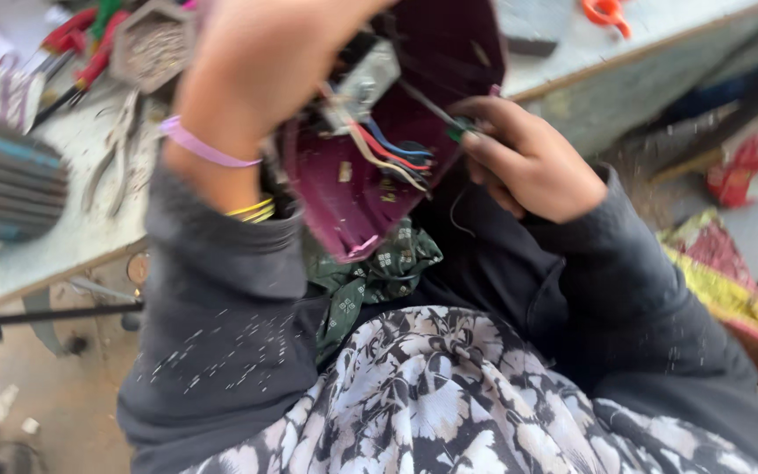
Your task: The person uses orange-handled scissors to cut the insulation off several wires inside a maroon cylindrical housing. Then, using a green-handled screwdriver, they tighten screws on a small motor or switch assembly within the housing.
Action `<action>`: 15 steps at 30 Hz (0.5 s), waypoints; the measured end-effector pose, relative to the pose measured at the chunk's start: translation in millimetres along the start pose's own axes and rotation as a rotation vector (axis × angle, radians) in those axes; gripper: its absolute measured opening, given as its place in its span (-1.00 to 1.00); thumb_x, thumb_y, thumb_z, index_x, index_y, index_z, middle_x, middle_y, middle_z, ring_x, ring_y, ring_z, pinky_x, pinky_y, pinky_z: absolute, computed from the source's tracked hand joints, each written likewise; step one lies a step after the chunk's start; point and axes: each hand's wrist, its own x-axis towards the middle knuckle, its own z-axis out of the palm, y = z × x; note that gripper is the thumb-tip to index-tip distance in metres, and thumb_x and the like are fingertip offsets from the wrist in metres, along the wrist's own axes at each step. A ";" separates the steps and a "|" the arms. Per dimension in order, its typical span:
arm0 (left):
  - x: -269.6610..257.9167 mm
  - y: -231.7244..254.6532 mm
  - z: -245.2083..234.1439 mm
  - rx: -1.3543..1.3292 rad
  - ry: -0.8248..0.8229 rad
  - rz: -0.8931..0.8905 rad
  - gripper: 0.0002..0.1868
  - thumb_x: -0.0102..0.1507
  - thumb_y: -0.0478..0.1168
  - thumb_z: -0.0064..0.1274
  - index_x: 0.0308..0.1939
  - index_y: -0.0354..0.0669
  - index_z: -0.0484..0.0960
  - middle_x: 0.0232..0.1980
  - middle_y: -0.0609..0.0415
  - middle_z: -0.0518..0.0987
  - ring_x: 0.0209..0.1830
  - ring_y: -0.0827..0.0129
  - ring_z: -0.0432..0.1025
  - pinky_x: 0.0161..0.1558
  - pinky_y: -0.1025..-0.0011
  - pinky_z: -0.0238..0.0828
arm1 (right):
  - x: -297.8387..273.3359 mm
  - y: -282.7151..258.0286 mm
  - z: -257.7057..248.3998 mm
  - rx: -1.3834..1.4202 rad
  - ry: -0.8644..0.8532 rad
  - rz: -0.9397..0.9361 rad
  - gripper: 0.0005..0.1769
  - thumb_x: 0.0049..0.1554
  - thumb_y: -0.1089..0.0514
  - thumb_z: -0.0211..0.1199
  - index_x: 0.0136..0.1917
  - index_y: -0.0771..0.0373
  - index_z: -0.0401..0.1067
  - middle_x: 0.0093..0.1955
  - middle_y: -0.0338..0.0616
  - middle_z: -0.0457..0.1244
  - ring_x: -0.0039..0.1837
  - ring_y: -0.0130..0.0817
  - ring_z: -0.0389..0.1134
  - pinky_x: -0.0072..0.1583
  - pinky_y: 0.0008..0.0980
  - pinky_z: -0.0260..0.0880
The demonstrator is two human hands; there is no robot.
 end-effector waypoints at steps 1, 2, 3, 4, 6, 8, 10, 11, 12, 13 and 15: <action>-1.7 3.5 -3.4 -0.129 -0.016 -0.091 -0.88 0.47 -0.28 0.09 0.00 -0.26 0.65 -0.21 0.17 0.60 -0.26 0.50 0.43 -0.18 0.50 0.35 | 2.6 2.5 -0.4 0.026 -0.005 0.009 -0.54 0.31 0.14 0.00 0.45 0.25 0.23 -0.32 -0.22 0.20 -0.52 -0.57 0.10 -0.49 -0.51 0.08; -0.2 7.1 -3.5 -0.220 -0.031 -0.149 -0.89 0.48 -0.28 0.08 0.00 -0.27 0.64 -0.21 0.19 0.58 -0.27 0.52 0.41 -0.18 0.51 0.33 | 4.8 5.5 -1.4 0.019 -0.001 0.005 -0.55 0.31 0.14 0.01 0.44 0.25 0.23 -0.32 -0.23 0.20 -0.52 -0.58 0.11 -0.49 -0.51 0.09; 1.7 11.0 -5.3 -0.299 -0.043 -0.196 -0.89 0.48 -0.29 0.08 -0.01 -0.28 0.64 -0.21 0.20 0.57 -0.27 0.54 0.40 -0.17 0.53 0.32 | 7.4 8.7 -1.7 0.013 0.004 0.001 -0.55 0.31 0.13 0.01 0.44 0.25 0.23 -0.32 -0.25 0.21 -0.51 -0.59 0.11 -0.49 -0.51 0.10; 2.3 15.7 -8.2 -0.364 -0.049 -0.236 -0.90 0.49 -0.30 0.07 -0.02 -0.29 0.63 -0.21 0.22 0.56 -0.27 0.56 0.38 -0.17 0.54 0.30 | 10.9 11.2 -2.5 0.002 0.003 -0.005 -0.55 0.31 0.12 0.02 0.43 0.25 0.24 -0.31 -0.26 0.22 -0.50 -0.60 0.12 -0.49 -0.51 0.11; 5.0 25.8 -11.7 -0.447 -0.053 -0.277 -0.90 0.50 -0.31 0.07 -0.04 -0.31 0.61 -0.22 0.25 0.54 -0.27 0.60 0.35 -0.16 0.57 0.27 | 15.8 15.6 -4.4 0.061 -0.006 -0.014 -0.55 0.31 0.11 0.02 0.43 0.26 0.26 -0.32 -0.28 0.21 -0.49 -0.61 0.11 -0.48 -0.53 0.08; 7.0 35.0 -11.2 -0.514 -0.051 -0.304 -0.89 0.51 -0.32 0.06 -0.06 -0.33 0.60 -0.22 0.28 0.52 -0.27 0.64 0.32 -0.15 0.60 0.24 | 20.7 19.0 -5.8 0.089 -0.015 -0.053 -0.56 0.32 0.10 0.03 0.42 0.27 0.28 -0.34 -0.29 0.22 -0.46 -0.61 0.14 -0.45 -0.53 0.10; 8.4 42.2 -11.3 -0.593 -0.044 -0.343 -0.89 0.46 -0.30 0.03 -0.04 -0.31 0.59 -0.20 0.30 0.54 -0.22 0.65 0.35 -0.09 0.62 0.27 | 25.9 20.8 -4.9 0.086 -0.022 -0.116 -0.56 0.32 0.10 0.04 0.42 0.29 0.30 -0.36 -0.29 0.24 -0.40 -0.61 0.20 -0.40 -0.52 0.16; 9.0 45.2 -11.6 -0.602 -0.039 -0.363 -0.88 0.44 -0.30 0.03 -0.04 -0.30 0.60 -0.18 0.28 0.54 -0.21 0.64 0.36 -0.09 0.60 0.28 | 27.8 21.1 -5.0 0.029 -0.007 -0.138 -0.57 0.32 0.10 0.05 0.41 0.29 0.31 -0.36 -0.28 0.25 -0.38 -0.60 0.23 -0.36 -0.52 0.22; 9.4 47.6 -11.1 -0.613 -0.035 -0.383 -0.87 0.42 -0.29 0.03 -0.04 -0.30 0.61 -0.17 0.26 0.55 -0.20 0.62 0.36 -0.08 0.59 0.29 | 29.5 21.3 -5.2 -0.028 0.010 -0.158 -0.57 0.32 0.10 0.06 0.39 0.29 0.33 -0.36 -0.28 0.26 -0.36 -0.59 0.26 -0.33 -0.51 0.28; 10.1 49.4 -10.9 -0.609 -0.034 -0.366 -0.87 0.44 -0.31 0.03 -0.01 -0.34 0.59 -0.14 0.23 0.54 -0.20 0.62 0.34 -0.07 0.60 0.28 | 30.9 21.6 -4.9 -0.085 0.026 -0.178 -0.58 0.32 0.10 0.08 0.38 0.29 0.35 -0.36 -0.28 0.27 -0.35 -0.58 0.28 -0.29 -0.50 0.34; 11.2 52.1 -9.1 -0.619 -0.035 -0.338 -0.84 0.46 -0.33 0.01 0.05 -0.39 0.57 -0.07 0.17 0.55 -0.16 0.60 0.34 -0.03 0.61 0.29 | 32.0 23.2 -4.7 -0.081 0.049 -0.179 -0.58 0.30 0.10 0.09 0.37 0.30 0.36 -0.35 -0.28 0.29 -0.32 -0.56 0.33 -0.24 -0.47 0.39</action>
